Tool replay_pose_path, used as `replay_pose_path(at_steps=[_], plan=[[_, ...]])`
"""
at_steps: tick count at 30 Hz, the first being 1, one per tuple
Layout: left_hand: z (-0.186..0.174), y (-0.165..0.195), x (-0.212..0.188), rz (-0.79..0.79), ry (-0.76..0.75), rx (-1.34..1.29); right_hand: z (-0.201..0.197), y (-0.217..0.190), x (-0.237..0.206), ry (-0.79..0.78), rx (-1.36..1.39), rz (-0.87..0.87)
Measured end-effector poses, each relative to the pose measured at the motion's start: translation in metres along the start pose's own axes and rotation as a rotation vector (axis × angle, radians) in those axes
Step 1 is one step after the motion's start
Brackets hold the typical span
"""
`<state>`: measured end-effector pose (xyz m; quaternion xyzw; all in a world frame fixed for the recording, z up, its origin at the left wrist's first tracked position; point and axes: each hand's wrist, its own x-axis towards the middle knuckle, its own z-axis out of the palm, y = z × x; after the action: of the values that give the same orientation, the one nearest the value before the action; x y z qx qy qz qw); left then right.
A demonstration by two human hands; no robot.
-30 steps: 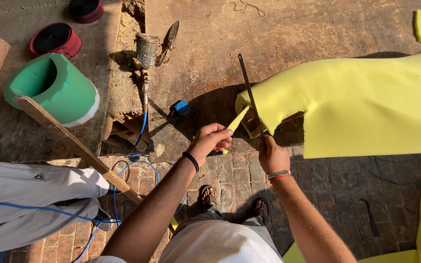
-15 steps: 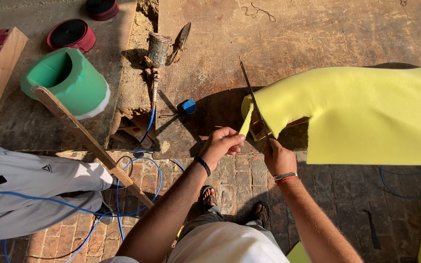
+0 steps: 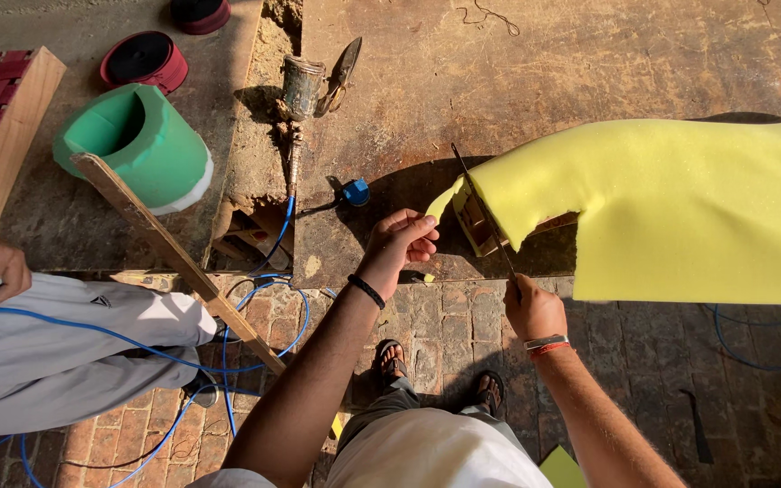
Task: The person cuts a large yellow foam sheet to fit a wooden chair frame using a long serrated knife. They trim the edges, remove excess pieces, and apply adhesive from a spray gun to the frame before placing a cut foam piece onto it.
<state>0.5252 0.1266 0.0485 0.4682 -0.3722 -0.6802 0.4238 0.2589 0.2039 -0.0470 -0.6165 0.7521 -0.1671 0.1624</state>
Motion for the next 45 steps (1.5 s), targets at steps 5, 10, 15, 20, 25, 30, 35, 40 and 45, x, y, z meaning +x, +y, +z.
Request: replay_pose_path(at_steps=[5,10,15,20,25,30,35,40,45], plan=[[-0.014,0.013,0.013,0.045,0.088,-0.094,0.003,-0.001,-0.002,0.115,-0.028,-0.15],[-0.018,0.019,0.026,0.107,0.159,-0.264,0.016,-0.014,0.026,0.036,-0.056,-0.073],[-0.03,0.022,0.041,0.138,0.143,-0.365,0.006,0.016,-0.028,0.07,-0.097,-0.054],[-0.042,0.022,0.051,0.151,0.155,-0.397,0.029,0.003,0.009,0.072,-0.066,-0.088],[-0.049,0.023,0.055,0.152,0.144,-0.454,0.036,-0.006,0.024,0.044,-0.107,-0.044],[-0.06,0.026,0.058,0.129,0.138,-0.533,0.022,0.018,-0.035,-0.04,-0.16,0.068],[-0.067,0.025,0.058,0.145,0.129,-0.578,0.045,-0.006,0.023,0.009,-0.134,-0.038],[-0.073,0.027,0.059,0.175,0.157,-0.588,0.05,-0.002,0.018,-0.032,-0.133,0.015],[-0.085,0.03,0.059,0.203,0.185,-0.59,0.043,0.015,-0.021,-0.102,-0.179,0.059]])
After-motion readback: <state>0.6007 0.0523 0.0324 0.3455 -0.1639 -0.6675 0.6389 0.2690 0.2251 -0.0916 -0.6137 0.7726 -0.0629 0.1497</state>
